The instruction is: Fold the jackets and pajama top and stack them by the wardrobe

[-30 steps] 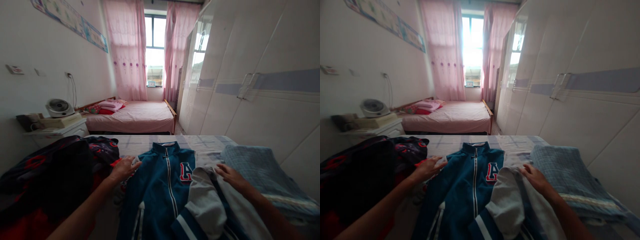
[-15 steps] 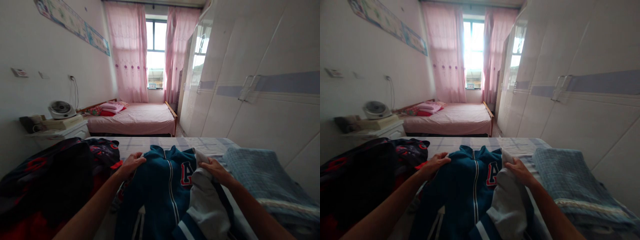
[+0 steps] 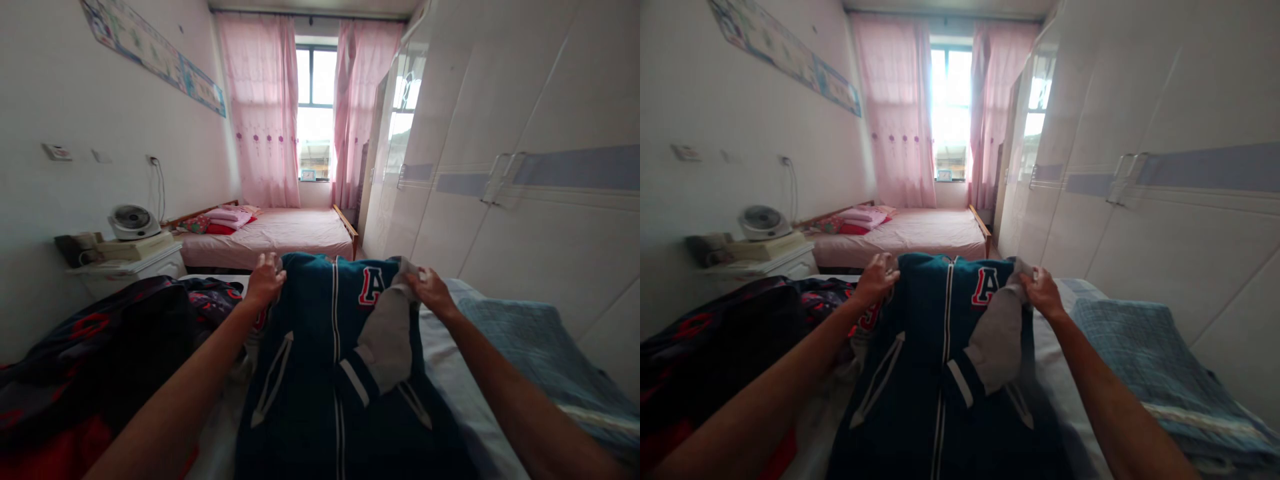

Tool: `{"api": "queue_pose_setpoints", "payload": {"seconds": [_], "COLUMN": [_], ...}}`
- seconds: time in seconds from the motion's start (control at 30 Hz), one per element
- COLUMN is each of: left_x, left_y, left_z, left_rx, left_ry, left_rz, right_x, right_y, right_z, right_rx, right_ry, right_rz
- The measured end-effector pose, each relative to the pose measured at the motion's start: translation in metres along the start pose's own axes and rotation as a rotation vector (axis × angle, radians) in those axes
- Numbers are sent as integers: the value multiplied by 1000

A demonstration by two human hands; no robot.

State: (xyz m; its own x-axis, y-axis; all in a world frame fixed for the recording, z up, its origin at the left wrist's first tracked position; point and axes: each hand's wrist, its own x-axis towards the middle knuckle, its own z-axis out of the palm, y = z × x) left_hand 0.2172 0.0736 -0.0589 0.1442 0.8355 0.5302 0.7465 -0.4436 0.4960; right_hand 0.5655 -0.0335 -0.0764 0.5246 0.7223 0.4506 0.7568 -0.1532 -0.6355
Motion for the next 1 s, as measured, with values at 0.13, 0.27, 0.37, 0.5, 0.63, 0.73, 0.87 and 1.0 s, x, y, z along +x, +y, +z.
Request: {"api": "queue_pose_setpoints", "payload": {"seconds": [0.13, 0.27, 0.37, 0.5, 0.63, 0.73, 0.87, 1.0], "left_x": [-72, -171, -223, -252, -252, -242, -231, -244], "left_y": [-25, -46, -61, -74, -72, -49, -8, -5], "left_z": [17, 2, -18, -27, -17, -21, -48, -53], "left_rx": [4, -85, -176, -305, -570, -933, -1107, -807], "left_ry": [-175, -359, -395, -477, -513, -500, -555, -736], "left_rz": [60, 64, -105, -409, -518, -559, -645, -500], "right_x": [-58, -132, -169, -198, -206, -190, -157, -151], "right_y": [18, 29, 49, 81, 85, 68, 54, 86], "right_z": [19, 10, -6, -19, -19, -30, -65, -84], "right_rx": [-23, -98, -233, -285, -189, 25, 264, 98], "right_ry": [-138, -339, -337, -414, -419, -415, -401, -441], "right_rz": [-122, -244, -145, 90, 130, 108, 230, 207]}}
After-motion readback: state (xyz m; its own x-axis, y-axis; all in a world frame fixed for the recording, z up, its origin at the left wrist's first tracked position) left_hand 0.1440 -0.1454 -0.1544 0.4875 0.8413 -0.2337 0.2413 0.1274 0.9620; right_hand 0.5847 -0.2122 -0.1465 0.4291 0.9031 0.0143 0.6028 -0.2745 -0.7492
